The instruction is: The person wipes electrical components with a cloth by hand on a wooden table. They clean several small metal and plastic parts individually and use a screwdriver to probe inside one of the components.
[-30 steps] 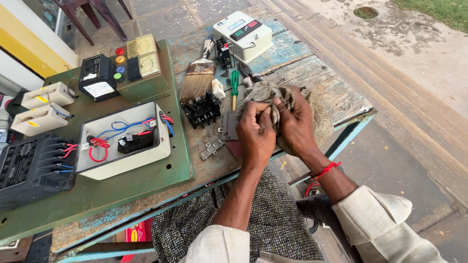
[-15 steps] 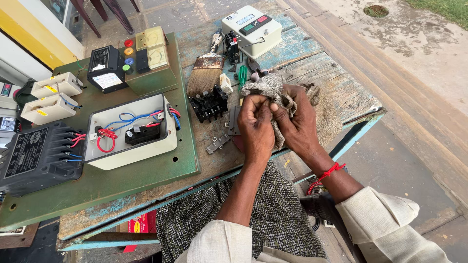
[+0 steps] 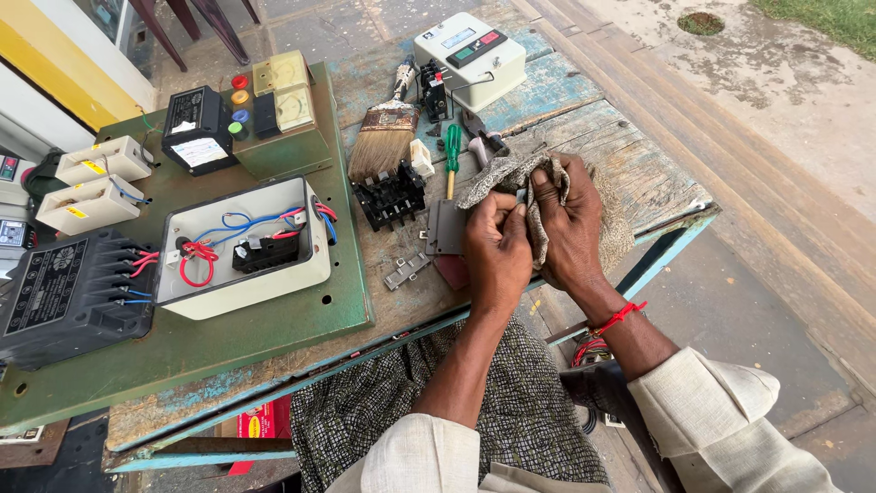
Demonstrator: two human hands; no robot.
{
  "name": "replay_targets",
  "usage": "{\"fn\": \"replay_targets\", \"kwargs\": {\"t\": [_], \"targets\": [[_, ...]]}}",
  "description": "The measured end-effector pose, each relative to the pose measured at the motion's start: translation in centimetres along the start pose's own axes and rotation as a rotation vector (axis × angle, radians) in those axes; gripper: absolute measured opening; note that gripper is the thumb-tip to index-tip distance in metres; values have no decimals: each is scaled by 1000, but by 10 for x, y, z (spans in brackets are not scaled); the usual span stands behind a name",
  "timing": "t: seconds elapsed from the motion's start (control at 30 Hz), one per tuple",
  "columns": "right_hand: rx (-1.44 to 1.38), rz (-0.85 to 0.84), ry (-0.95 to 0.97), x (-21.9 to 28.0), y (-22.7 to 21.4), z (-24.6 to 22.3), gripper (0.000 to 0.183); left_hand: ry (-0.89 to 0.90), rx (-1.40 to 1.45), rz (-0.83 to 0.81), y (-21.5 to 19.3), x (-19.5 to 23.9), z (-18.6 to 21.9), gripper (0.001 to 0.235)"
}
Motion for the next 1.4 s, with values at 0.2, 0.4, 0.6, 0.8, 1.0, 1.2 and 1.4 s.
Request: {"fn": "replay_targets", "kwargs": {"t": [0.2, 0.4, 0.6, 0.8, 1.0, 1.2, 1.4], "targets": [[5, -172, -186, 4, 2, -15, 19, -56, -112, -9, -9, -1, 0, 6], [111, -99, -54, 1, 4, -13, 15, 51, -161, 43, -6, 6, 9, 3], [10, 53, -40, 3, 6, -5, 13, -121, -27, 29, -5, 5, 8, 5], [-182, 31, 135, 2, 4, -18, 17, -210, 213, 56, -15, -2, -9, 9], [75, -97, -87, 7, 15, -11, 14, -47, -52, 102, -11, 4, -7, 6], [-268, 136, 160, -3, 3, -6, 13, -407, 327, 81, -18, 1, 10, 4], [-48, -85, -18, 11, 3, -12, 23, -341, 398, 165, -20, -9, -2, 3]]}}
Point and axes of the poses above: each hand's wrist, its own x-axis away from the middle knuckle, its own y-axis out of the palm, z = x × y, the point moved 1 cm from there along -x, towards the middle knuckle, and after that the axes turned 13 degrees about -y, right-handed, at the moved point
